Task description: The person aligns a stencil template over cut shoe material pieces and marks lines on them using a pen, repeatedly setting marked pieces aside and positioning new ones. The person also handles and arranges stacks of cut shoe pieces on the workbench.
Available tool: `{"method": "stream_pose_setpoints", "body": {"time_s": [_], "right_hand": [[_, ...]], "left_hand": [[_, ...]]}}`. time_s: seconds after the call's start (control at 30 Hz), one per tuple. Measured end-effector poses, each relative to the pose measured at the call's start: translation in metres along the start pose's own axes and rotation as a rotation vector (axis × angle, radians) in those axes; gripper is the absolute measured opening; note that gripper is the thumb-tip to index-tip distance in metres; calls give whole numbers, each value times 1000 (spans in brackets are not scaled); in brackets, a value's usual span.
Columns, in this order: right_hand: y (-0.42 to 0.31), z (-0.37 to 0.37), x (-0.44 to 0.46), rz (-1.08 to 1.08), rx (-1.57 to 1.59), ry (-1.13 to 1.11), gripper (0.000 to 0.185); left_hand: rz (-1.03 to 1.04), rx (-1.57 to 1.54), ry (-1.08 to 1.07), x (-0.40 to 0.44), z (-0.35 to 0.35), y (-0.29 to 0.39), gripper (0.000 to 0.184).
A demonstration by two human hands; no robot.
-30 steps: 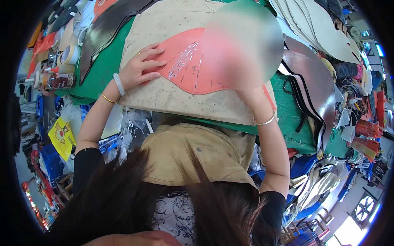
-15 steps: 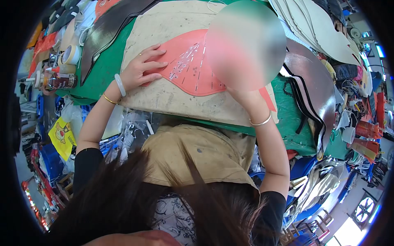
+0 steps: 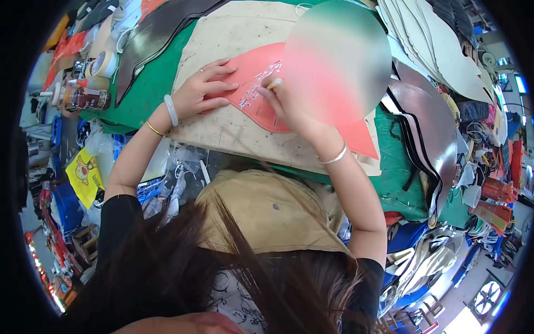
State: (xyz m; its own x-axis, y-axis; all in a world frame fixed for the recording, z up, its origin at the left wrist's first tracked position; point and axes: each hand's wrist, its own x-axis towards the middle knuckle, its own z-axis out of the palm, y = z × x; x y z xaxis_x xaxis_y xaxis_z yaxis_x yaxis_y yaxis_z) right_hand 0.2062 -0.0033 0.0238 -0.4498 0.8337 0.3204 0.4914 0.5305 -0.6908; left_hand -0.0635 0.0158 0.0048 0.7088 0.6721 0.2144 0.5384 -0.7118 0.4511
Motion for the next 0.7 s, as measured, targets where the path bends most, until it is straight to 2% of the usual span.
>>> {"method": "stream_pose_setpoints", "body": {"time_s": [0.27,0.37,0.47,0.57,0.7], "right_hand": [[-1,6,13,-35,-64,-84,12],[0,3,15,34,-65,-147,12],[-1,10,20,-32,-43,-73,13],[-4,11,24,-16,-55,-154,14],[-2,11,27,-29,-82,-145,15]], "left_hand": [[25,23,15,1,-1,0,33],[28,29,16,0,0,-1,33],[31,30,15,1,0,-1,32],[55,32,44,1,1,-2,30],[64,36,45,1,2,-3,30]]}}
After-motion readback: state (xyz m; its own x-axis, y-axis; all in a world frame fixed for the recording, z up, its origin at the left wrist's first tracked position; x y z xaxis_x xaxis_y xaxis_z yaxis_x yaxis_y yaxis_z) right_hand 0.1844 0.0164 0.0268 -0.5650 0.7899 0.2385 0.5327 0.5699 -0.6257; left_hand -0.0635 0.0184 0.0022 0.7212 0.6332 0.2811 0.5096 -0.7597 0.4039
